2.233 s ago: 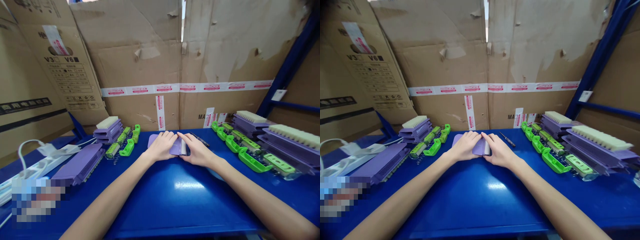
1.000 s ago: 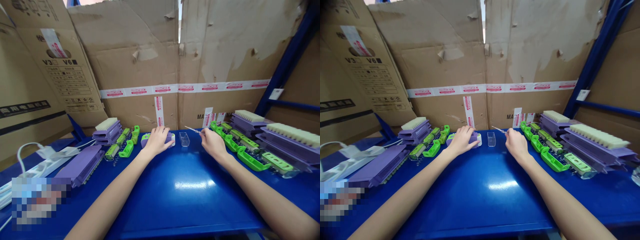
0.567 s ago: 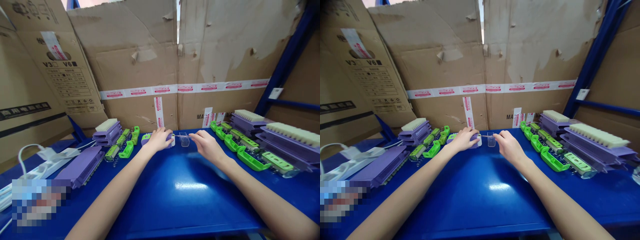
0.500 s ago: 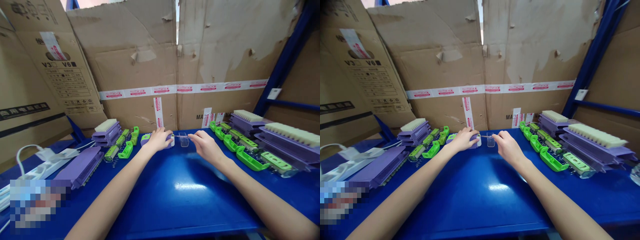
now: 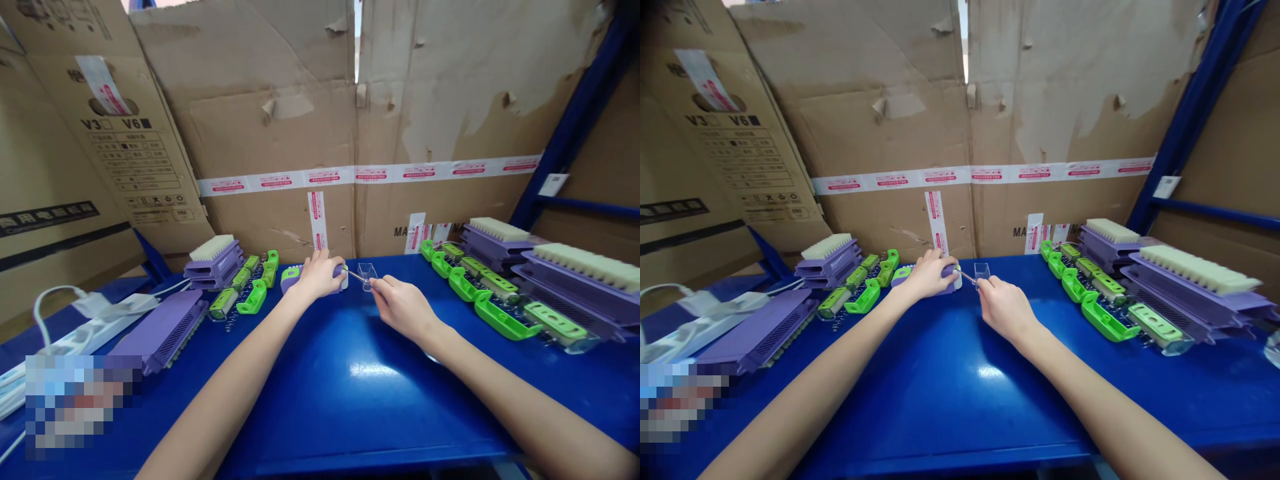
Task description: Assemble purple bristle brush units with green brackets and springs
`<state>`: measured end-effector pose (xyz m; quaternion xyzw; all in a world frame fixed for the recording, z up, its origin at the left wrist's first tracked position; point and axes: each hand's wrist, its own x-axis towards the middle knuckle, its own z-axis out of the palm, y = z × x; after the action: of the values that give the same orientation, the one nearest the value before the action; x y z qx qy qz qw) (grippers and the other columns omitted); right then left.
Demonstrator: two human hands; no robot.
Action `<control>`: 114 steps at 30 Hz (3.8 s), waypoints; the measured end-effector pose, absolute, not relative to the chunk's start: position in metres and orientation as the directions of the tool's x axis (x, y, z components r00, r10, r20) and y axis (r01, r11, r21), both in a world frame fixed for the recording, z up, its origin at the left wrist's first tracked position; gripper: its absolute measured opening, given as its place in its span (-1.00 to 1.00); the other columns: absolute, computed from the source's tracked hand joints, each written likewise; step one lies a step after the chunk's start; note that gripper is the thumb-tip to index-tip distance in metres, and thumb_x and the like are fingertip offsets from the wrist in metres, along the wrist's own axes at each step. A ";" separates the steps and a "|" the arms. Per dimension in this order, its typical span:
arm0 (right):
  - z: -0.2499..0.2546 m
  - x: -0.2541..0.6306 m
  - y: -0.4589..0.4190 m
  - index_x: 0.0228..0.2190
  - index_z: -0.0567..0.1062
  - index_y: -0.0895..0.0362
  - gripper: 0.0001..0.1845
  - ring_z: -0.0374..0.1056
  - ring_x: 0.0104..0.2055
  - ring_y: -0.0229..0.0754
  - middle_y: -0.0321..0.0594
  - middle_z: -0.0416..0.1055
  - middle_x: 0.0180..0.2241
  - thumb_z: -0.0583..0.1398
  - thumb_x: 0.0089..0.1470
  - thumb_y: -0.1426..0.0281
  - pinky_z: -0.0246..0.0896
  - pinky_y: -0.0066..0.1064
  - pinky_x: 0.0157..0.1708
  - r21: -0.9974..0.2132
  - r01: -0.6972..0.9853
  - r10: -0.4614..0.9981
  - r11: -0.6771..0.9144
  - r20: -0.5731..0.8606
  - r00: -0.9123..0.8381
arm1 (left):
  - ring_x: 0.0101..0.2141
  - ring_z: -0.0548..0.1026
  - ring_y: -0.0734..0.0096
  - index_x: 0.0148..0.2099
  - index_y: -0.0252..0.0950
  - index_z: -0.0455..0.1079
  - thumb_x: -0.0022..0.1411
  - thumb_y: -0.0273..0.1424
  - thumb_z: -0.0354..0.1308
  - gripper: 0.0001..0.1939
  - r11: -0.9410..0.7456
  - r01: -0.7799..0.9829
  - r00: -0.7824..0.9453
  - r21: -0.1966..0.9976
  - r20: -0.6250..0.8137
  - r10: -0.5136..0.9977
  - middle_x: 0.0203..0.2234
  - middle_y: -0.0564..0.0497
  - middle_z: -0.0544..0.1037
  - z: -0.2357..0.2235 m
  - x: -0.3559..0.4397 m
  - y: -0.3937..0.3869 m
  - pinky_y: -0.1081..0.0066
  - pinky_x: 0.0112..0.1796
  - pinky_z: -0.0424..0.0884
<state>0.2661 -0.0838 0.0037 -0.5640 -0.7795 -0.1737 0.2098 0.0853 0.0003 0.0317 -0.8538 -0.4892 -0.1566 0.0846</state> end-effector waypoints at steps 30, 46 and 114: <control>-0.018 0.320 -0.040 -0.36 0.51 0.13 -0.78 0.45 -0.36 -0.07 -0.13 0.53 -0.43 0.09 0.04 0.35 0.20 -0.39 -0.37 -0.284 0.958 0.817 0.034 0.560 0.137 | -0.18 0.49 0.06 -0.09 -0.35 0.26 0.28 -0.25 -0.06 -0.71 -0.458 0.889 0.423 0.000 0.382 0.822 -0.29 -0.18 0.54 0.040 0.099 0.009 0.16 -0.11 0.26; -0.020 0.320 -0.039 -0.37 0.54 0.11 -0.78 0.46 -0.30 -0.10 -0.14 0.55 -0.39 0.10 0.02 0.37 0.23 -0.41 -0.32 -0.345 0.937 0.859 0.057 0.495 0.129 | -0.17 0.51 0.13 -0.05 -0.31 0.31 0.29 -0.22 -0.01 -0.70 -0.434 0.882 0.353 0.181 0.356 0.865 -0.26 -0.20 0.54 0.038 0.172 -0.001 0.29 -0.22 0.38; -0.012 0.309 -0.044 -0.19 0.50 0.03 -0.66 0.45 -0.23 0.06 -0.10 0.53 -0.27 0.02 0.07 0.28 0.20 -0.30 -0.38 -0.153 0.986 0.966 -0.066 0.236 0.102 | 0.02 0.28 -0.10 0.18 -0.39 0.21 0.22 -0.16 0.02 -0.43 -0.234 0.897 0.409 -0.375 0.503 0.761 -0.01 -0.31 0.37 0.026 -0.042 -0.092 -0.19 0.10 -0.08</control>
<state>0.3088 -0.0442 -0.0116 -0.7294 -0.6692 -0.0355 0.1375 -0.0419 -0.0920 0.0262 -0.7782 -0.5327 -0.1076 0.3148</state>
